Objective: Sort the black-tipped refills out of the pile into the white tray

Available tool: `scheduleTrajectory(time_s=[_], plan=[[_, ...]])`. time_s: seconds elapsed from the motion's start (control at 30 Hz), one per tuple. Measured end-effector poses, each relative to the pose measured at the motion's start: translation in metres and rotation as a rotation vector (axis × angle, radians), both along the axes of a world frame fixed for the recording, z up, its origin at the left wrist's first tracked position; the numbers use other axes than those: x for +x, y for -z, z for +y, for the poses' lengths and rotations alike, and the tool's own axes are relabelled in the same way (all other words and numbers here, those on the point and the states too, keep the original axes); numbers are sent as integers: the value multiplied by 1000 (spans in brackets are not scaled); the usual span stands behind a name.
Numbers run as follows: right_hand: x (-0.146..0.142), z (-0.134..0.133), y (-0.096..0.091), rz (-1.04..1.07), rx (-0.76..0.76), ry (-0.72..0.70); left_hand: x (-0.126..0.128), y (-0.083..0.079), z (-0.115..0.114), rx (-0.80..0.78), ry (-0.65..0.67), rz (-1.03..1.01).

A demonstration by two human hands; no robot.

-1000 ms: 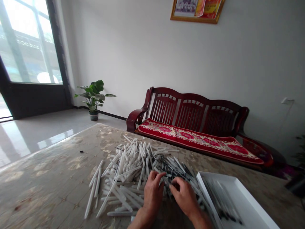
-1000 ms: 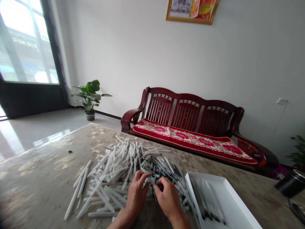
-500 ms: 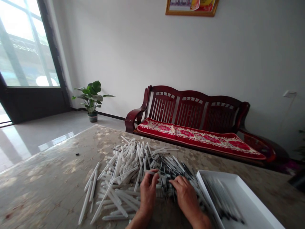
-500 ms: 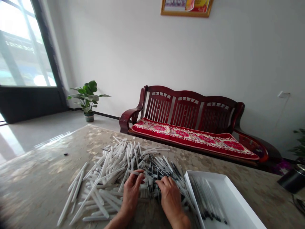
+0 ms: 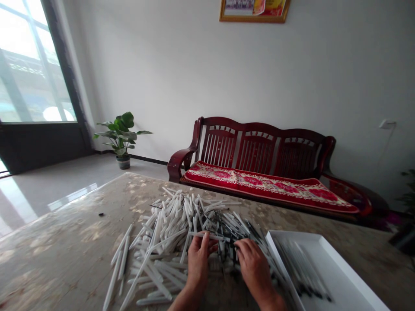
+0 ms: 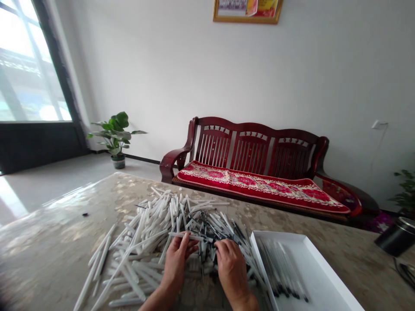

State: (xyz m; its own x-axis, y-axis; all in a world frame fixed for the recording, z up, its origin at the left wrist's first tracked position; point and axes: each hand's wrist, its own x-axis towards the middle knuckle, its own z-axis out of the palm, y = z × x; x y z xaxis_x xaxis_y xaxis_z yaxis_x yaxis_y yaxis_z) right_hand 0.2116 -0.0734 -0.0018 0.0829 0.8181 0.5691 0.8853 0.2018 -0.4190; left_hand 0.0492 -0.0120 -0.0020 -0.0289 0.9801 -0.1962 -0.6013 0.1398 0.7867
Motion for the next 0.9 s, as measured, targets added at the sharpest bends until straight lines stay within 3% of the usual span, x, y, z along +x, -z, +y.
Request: scheduleTrajectory(time_s=[0.1,0.23,0.47,0.9], plan=[[5,2,6,427,96,48,0,1,1,-34,4,-48],[0,2,2,844,66,75,1,1,2,-64,23,-113],[-23,-2,-11,874,61,72,4,-7,-5,-123,76,-173],[-26,-3,-15,1020,108,50,1,-16,-4,-206,172,-212]])
